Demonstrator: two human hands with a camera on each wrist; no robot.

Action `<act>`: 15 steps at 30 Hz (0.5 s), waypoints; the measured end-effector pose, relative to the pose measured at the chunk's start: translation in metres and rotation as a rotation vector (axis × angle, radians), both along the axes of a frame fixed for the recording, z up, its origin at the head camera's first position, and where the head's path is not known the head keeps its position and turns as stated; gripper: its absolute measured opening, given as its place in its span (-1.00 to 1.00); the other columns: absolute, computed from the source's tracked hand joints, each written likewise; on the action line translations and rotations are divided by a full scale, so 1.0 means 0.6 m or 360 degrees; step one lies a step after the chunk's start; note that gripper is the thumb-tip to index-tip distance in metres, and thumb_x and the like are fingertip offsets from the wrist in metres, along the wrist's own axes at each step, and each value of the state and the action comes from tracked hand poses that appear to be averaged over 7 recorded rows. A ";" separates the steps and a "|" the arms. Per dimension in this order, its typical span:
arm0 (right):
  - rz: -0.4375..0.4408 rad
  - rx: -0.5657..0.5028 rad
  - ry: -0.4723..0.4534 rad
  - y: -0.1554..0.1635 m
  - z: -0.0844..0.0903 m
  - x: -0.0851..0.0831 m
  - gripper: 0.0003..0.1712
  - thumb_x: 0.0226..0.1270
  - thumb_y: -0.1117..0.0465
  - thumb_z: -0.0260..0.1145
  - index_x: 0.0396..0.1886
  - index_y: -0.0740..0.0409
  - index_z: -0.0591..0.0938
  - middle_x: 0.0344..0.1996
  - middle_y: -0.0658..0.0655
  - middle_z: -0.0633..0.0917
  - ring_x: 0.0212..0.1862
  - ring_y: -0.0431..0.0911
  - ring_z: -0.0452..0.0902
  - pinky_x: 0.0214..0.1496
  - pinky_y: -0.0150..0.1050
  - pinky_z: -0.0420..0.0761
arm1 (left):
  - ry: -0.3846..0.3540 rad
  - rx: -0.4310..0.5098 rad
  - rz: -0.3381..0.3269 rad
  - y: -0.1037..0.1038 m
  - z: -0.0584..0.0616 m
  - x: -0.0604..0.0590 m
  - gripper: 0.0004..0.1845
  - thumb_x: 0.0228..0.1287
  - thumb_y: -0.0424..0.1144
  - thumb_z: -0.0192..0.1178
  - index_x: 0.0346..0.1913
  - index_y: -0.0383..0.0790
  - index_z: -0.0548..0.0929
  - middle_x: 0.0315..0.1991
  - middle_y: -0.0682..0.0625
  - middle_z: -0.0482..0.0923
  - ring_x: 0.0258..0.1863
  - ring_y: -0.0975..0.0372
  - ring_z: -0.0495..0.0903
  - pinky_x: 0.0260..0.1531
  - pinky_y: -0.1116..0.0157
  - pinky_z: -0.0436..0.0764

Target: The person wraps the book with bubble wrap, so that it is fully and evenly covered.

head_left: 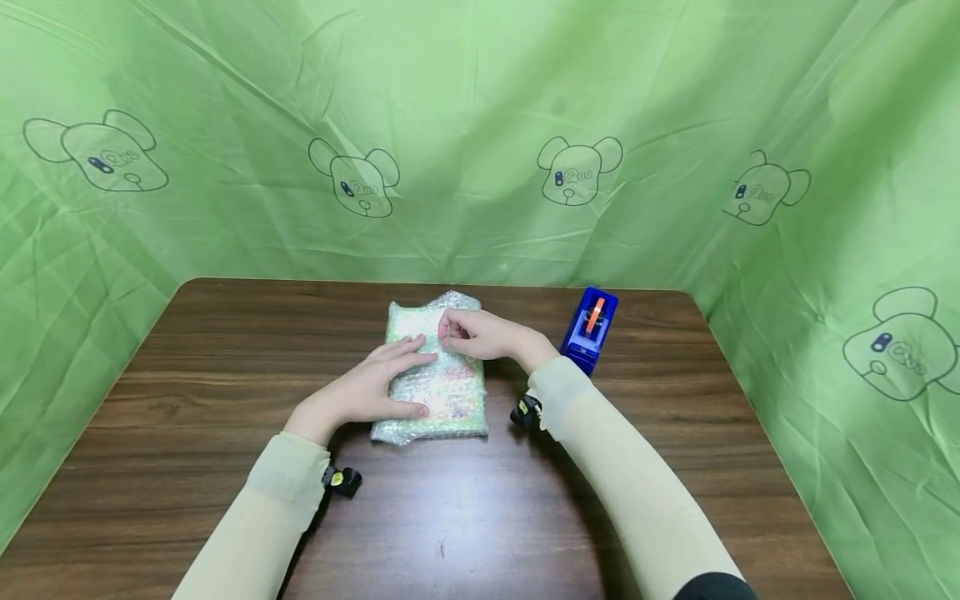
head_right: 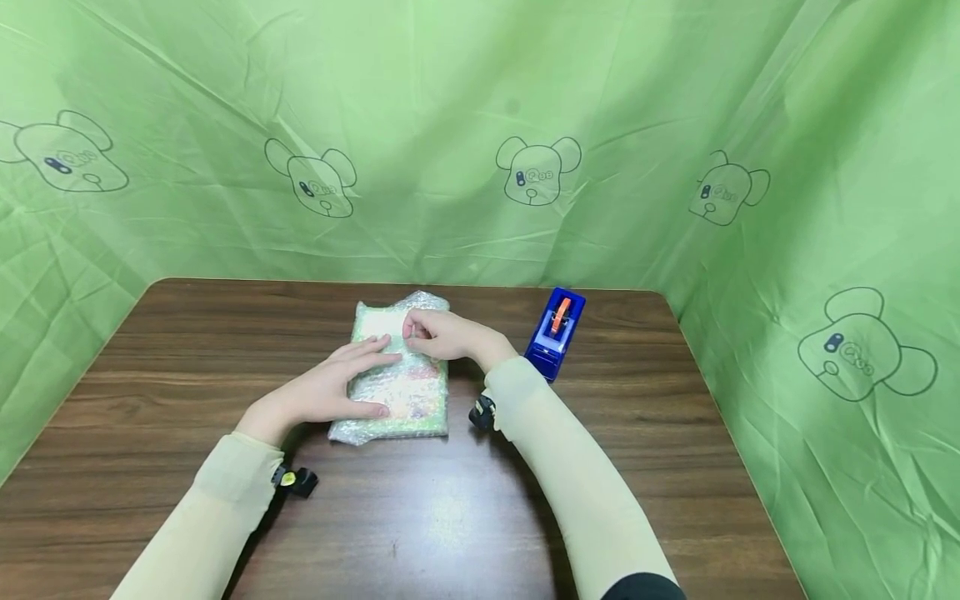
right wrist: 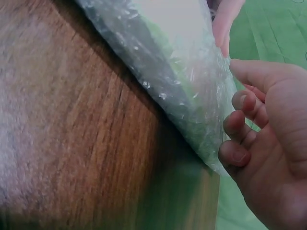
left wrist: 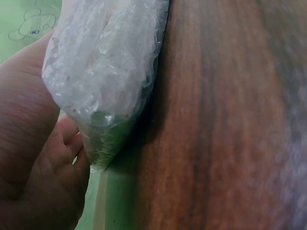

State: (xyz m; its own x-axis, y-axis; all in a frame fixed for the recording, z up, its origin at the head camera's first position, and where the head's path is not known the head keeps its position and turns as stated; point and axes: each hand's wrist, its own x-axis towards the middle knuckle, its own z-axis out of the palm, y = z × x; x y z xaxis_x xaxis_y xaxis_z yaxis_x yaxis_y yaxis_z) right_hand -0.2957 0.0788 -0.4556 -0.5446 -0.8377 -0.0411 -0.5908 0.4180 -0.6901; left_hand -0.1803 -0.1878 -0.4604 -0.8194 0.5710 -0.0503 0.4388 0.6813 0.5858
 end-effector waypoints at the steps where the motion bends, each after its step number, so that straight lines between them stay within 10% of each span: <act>1: -0.0008 0.0002 -0.0004 -0.002 0.000 0.000 -0.86 0.74 0.14 0.25 0.10 0.08 0.56 -0.36 0.01 0.54 -0.36 -0.17 0.41 -0.14 -0.25 0.52 | -0.0002 0.0000 0.0001 -0.001 0.000 0.000 -0.02 0.26 0.20 0.58 0.68 0.05 0.42 0.78 -0.04 0.04 0.76 -0.10 -0.03 0.65 -0.31 0.07; 15: -0.0282 0.0188 0.0143 -0.012 0.008 0.007 -0.60 0.59 -0.06 0.44 0.09 0.10 0.54 -0.43 0.01 0.58 -0.45 -0.18 0.39 -0.28 -0.27 0.49 | -0.0019 0.0011 -0.0019 -0.005 0.003 -0.006 -0.03 0.28 0.21 0.57 0.68 0.04 0.42 0.79 -0.04 0.03 0.76 -0.11 -0.04 0.64 -0.33 0.07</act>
